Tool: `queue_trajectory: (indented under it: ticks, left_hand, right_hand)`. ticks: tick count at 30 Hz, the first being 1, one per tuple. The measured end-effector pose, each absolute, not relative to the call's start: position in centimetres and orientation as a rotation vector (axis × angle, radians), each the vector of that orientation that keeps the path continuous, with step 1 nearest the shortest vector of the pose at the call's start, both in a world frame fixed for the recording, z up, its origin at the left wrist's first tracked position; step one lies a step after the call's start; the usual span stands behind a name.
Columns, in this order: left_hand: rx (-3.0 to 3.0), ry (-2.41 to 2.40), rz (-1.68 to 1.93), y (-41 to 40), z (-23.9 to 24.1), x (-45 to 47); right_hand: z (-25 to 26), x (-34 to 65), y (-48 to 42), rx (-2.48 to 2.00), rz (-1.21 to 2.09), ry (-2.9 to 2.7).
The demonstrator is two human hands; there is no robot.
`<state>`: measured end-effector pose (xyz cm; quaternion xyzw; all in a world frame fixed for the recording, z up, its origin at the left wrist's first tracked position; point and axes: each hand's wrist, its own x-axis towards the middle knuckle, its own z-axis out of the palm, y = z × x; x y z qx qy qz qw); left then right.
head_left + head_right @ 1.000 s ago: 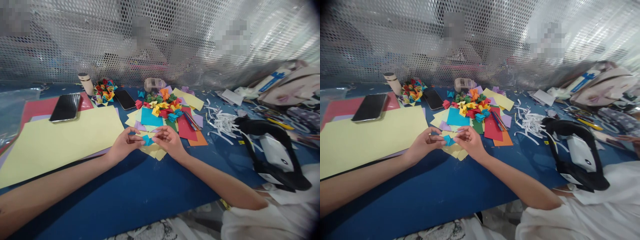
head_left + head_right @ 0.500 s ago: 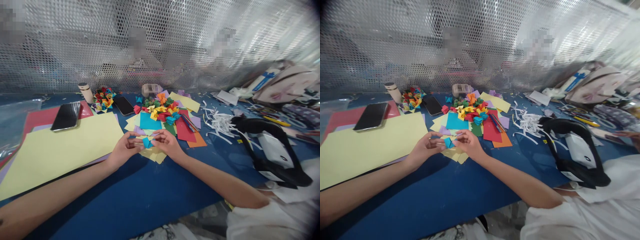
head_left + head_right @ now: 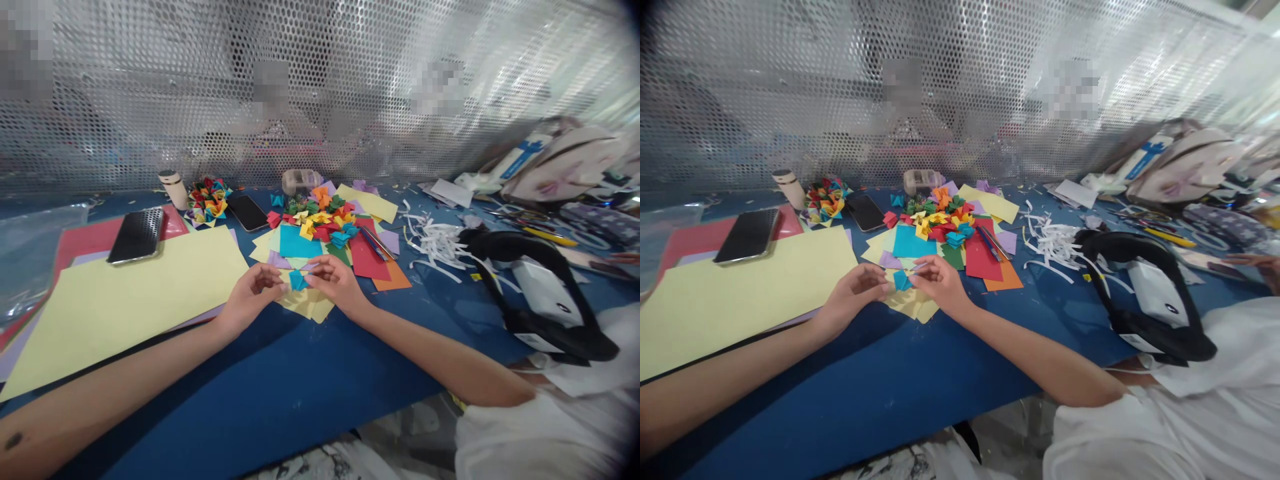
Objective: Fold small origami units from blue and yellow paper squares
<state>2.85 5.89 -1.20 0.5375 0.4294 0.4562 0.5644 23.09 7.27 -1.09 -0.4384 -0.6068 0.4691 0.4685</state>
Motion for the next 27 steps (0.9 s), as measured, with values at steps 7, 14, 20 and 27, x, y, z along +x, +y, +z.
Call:
queue_trajectory:
  ticks: [7,14,20,27]
  left_hand:
    - [1.349,1.0,0.947,5.71,-0.93,2.99]
    - [1.354,0.984,0.917,5.82,-1.05,2.85]
    - [1.356,0.977,0.898,5.87,-1.08,2.71]
    - [1.322,0.964,0.892,5.92,-1.41,2.68]
  right_hand:
    - [-0.96,23.0,6.88,-1.085,1.101,-1.534]
    - [-1.23,23.05,6.87,-1.063,1.108,-1.558]
    - [-1.83,22.97,7.12,-1.009,1.134,-1.58]
    - [-1.76,22.93,6.87,-0.958,1.14,-1.607]
